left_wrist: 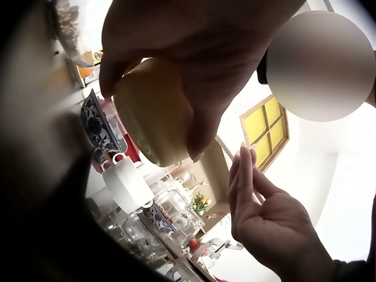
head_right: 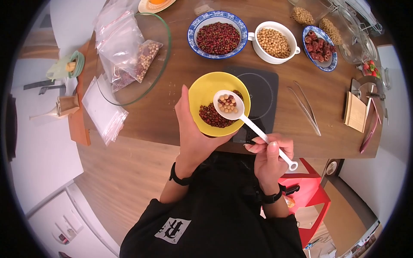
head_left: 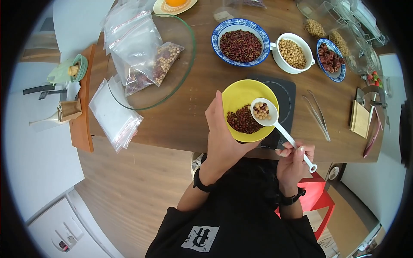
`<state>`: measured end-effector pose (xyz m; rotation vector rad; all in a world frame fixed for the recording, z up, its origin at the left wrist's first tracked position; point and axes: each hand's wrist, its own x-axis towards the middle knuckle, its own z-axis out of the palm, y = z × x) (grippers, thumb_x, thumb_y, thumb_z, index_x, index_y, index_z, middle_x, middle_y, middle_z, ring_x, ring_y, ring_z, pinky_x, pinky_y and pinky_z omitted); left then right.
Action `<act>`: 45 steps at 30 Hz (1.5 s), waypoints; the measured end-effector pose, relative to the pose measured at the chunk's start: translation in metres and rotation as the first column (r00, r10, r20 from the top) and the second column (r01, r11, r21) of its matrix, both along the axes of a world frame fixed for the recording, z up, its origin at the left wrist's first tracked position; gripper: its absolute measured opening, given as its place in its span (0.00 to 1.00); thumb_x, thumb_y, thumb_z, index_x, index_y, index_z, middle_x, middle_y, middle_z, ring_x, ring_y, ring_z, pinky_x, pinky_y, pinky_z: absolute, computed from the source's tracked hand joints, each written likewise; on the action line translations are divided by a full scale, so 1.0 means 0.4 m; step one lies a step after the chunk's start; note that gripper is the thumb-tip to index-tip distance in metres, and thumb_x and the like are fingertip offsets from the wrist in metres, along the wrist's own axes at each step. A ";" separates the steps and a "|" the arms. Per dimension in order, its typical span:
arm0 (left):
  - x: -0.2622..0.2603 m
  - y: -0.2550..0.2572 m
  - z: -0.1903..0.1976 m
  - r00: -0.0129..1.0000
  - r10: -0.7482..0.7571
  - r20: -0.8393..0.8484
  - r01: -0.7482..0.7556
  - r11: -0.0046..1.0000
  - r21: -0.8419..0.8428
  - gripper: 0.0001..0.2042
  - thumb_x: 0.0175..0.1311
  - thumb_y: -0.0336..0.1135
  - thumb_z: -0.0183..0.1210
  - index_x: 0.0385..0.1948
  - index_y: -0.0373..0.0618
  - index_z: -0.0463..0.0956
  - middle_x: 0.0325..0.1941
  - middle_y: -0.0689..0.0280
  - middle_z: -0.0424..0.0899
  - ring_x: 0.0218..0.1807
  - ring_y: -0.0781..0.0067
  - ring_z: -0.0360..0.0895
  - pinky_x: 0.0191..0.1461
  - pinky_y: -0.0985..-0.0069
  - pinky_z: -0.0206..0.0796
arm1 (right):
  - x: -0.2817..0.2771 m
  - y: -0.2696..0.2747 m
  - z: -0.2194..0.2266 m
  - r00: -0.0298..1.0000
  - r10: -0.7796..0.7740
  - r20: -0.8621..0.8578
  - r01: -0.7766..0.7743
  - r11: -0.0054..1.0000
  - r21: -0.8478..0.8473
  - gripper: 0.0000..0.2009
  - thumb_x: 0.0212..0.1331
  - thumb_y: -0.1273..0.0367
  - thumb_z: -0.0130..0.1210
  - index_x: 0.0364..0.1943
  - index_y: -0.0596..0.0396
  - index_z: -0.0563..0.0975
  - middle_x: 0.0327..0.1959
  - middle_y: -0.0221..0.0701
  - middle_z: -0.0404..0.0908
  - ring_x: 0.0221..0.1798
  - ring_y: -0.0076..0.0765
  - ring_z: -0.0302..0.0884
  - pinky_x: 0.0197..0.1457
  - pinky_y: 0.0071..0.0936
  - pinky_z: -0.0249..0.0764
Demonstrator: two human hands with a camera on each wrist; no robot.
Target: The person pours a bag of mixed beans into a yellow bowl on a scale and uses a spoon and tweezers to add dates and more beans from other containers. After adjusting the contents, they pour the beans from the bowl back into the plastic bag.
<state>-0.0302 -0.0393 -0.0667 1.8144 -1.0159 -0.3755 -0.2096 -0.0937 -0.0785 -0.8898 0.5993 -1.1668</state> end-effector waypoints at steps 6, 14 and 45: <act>-0.006 -0.005 -0.049 0.998 -0.069 -0.010 0.070 0.997 0.045 0.63 0.41 0.40 0.82 0.74 0.32 0.40 0.69 0.44 0.57 0.70 0.43 0.59 0.69 0.55 0.62 | -0.023 -0.012 -0.012 0.999 0.012 -0.047 -0.011 1.000 0.024 0.07 0.75 0.70 0.47 0.43 0.62 0.69 0.40 0.49 0.79 0.36 0.39 0.87 0.45 0.44 0.90; -0.003 -0.019 -0.071 0.985 -0.139 0.106 0.132 0.988 0.076 0.64 0.40 0.42 0.83 0.74 0.32 0.39 0.71 0.44 0.58 0.72 0.42 0.57 0.72 0.52 0.57 | -0.067 -0.008 -0.047 1.000 0.006 -0.025 -0.004 0.999 0.046 0.14 0.77 0.64 0.43 0.46 0.64 0.69 0.41 0.57 0.81 0.37 0.49 0.87 0.46 0.50 0.87; -0.069 0.038 0.089 0.500 -0.094 -0.861 0.255 0.966 0.042 0.16 0.80 0.40 0.47 0.44 0.38 0.82 0.16 0.77 0.67 0.19 0.93 0.59 0.24 0.87 0.48 | -0.236 -0.175 0.015 0.360 -0.362 -0.860 -0.353 0.800 -0.485 0.22 0.52 0.72 0.72 0.52 0.57 0.77 0.42 0.37 0.81 0.42 0.39 0.80 0.47 0.33 0.77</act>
